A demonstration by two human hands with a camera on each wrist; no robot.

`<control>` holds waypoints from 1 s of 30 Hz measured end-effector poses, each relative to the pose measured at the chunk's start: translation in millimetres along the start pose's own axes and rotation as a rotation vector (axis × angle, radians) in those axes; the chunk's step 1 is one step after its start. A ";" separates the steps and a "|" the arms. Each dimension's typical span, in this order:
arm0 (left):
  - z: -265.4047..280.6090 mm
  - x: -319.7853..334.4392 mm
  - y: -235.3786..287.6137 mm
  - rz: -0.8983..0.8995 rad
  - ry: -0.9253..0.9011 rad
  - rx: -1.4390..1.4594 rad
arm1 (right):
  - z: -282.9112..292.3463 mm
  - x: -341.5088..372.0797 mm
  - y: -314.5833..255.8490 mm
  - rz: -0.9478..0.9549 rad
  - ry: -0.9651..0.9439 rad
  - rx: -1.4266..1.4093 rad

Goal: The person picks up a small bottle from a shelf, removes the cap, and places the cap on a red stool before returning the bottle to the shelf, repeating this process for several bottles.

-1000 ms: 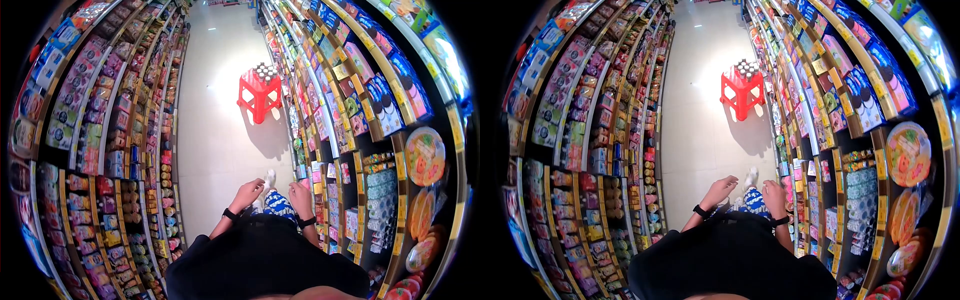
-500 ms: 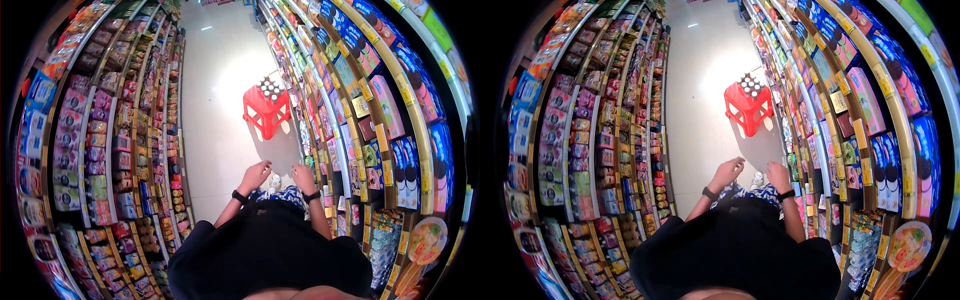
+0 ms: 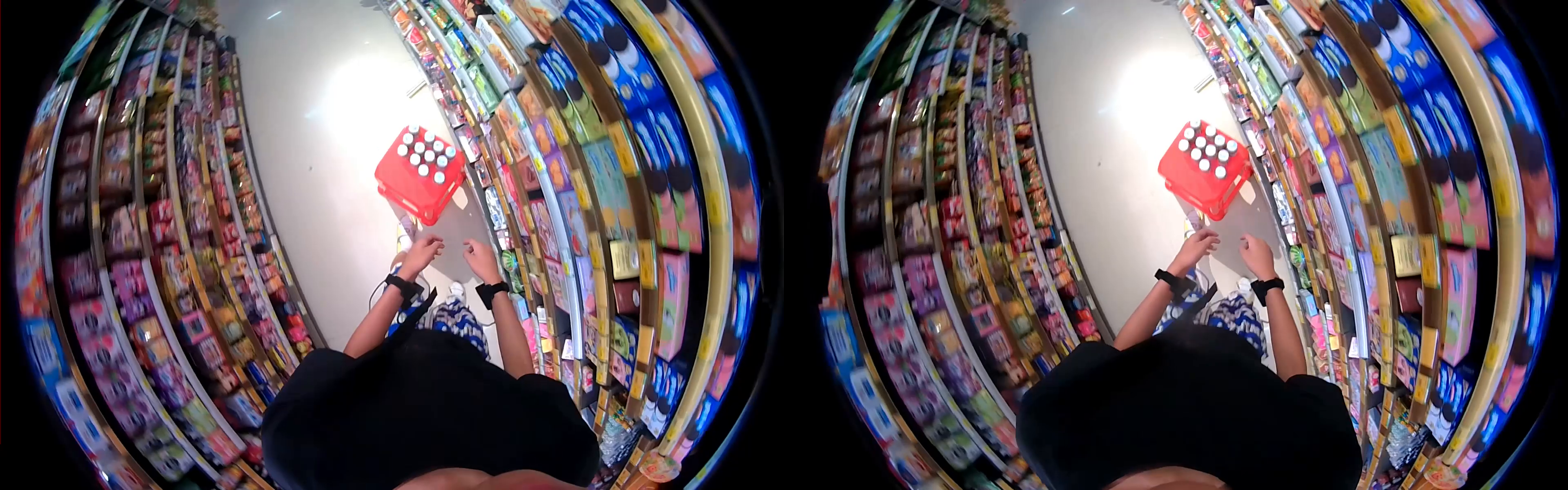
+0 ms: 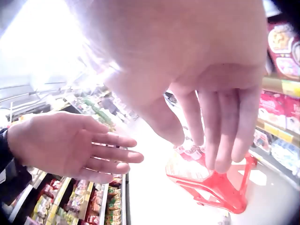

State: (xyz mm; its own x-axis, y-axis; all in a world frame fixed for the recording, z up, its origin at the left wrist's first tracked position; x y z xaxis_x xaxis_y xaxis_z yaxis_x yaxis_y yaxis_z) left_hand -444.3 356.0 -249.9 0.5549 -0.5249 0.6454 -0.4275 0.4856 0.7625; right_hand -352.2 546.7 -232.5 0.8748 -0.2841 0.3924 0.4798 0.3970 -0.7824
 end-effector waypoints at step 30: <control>35.8 -267.9 -91.1 0.272 0.093 0.197 | -93.3 -221.7 3.6 -0.288 0.261 -0.192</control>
State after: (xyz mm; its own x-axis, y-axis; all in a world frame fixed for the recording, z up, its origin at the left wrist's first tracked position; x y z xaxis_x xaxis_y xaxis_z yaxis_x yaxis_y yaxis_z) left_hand -579.7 427.4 -490.7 0.4603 -0.3244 0.8264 -0.6935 0.4498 0.5628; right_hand -550.6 529.6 -367.4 0.6488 -0.5804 0.4921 0.6595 0.1062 -0.7442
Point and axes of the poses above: each hand's wrist, its own x-axis away from the middle knuckle, its own z-axis out of the back of the hand, y = z × x, the point moved 3 cm from there along -x, towards the middle knuckle, and after that the axes turned 11 degrees about -x, right-handed, at the moved point
